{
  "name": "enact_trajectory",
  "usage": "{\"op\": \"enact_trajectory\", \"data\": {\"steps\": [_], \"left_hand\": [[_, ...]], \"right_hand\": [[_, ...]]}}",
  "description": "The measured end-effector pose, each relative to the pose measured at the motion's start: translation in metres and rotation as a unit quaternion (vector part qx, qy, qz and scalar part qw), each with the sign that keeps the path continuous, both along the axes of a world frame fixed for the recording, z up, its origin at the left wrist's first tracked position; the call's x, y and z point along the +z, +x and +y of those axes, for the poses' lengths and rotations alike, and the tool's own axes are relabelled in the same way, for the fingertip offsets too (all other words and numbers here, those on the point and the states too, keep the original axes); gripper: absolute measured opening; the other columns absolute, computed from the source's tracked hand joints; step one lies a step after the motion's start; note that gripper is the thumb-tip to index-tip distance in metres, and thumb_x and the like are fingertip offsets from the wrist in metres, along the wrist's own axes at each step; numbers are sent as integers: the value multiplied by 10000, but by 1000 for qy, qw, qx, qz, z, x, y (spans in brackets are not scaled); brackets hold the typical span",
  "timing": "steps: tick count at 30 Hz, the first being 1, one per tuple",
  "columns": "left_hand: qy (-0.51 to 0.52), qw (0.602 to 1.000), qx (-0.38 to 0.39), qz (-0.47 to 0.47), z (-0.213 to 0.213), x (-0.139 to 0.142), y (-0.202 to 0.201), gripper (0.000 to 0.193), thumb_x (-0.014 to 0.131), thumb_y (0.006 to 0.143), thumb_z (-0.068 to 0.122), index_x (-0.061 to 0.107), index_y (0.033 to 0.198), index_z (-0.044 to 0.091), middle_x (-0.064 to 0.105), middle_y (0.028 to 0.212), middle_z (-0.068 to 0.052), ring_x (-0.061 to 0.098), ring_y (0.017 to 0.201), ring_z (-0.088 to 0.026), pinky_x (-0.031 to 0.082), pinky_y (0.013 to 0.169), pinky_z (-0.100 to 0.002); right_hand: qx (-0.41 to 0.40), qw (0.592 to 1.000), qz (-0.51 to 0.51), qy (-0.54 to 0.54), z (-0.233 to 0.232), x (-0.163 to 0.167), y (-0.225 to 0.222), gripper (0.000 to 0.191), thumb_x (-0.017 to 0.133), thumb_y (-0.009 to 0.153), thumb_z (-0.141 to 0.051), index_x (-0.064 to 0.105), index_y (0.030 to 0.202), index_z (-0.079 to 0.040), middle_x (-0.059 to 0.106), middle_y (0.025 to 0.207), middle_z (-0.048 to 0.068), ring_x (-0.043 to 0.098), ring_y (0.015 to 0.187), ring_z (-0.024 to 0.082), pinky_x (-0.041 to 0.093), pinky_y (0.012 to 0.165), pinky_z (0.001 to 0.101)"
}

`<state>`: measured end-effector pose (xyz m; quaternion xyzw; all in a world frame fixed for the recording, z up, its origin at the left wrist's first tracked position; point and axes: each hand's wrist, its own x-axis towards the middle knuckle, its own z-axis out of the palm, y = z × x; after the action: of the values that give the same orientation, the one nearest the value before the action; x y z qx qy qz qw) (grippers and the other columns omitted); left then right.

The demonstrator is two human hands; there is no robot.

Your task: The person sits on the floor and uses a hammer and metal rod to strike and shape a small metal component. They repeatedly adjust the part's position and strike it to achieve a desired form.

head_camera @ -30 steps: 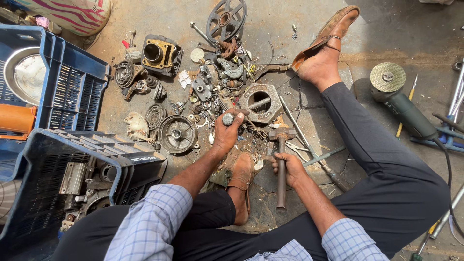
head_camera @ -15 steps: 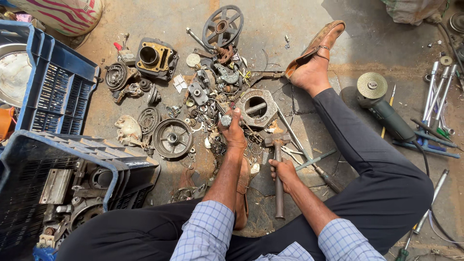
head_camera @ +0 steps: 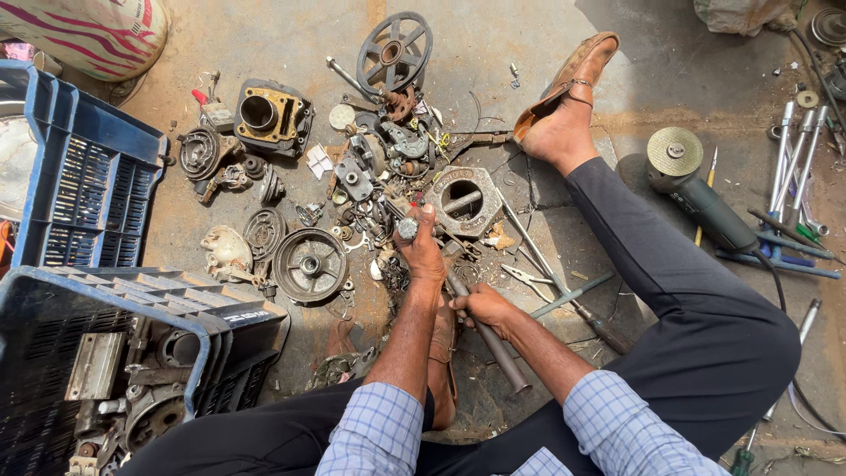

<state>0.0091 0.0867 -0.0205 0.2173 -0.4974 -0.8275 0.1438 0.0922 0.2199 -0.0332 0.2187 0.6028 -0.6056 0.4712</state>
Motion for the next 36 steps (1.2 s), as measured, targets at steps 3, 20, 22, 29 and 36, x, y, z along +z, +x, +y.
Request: {"op": "enact_trajectory", "data": {"steps": [3,20,22,29,36], "left_hand": [[-11,1000,-3,20,0,0,1,384,803,977,321,522,770,161,472,811,63,428,815,-98,349,760,-326],[-130,990,-53,3,6,5,-1,370,764,950,385,641,769,87,609,725,24,553,716,-106,447,684,-291],[-124,991,-45,-9,11,5,-3,313,769,928,385,634,848,114,613,726,50,551,701,-86,459,659,-282],[-187,982,-2,42,23,16,-6,492,778,955,380,543,639,86,476,572,64,449,572,-55,370,542,-309],[-163,986,36,13,27,41,-4,329,681,905,172,562,612,80,547,554,46,504,551,-52,391,523,-301]], "right_hand": [[-7,1000,8,7,5,-4,4,184,702,936,-87,564,990,22,593,650,29,512,462,104,428,420,258],[7,997,42,72,33,44,34,184,675,944,-124,572,1047,-10,572,670,29,510,472,109,425,406,243],[11,990,61,125,45,75,40,187,661,932,-142,563,1072,-66,580,665,35,524,475,130,436,413,267],[96,914,325,224,67,196,27,319,677,925,-302,539,1008,-27,599,613,26,585,478,100,486,416,308],[-58,866,495,-45,53,310,28,470,540,1049,-417,528,1252,7,584,763,96,522,608,114,435,510,274]]}}
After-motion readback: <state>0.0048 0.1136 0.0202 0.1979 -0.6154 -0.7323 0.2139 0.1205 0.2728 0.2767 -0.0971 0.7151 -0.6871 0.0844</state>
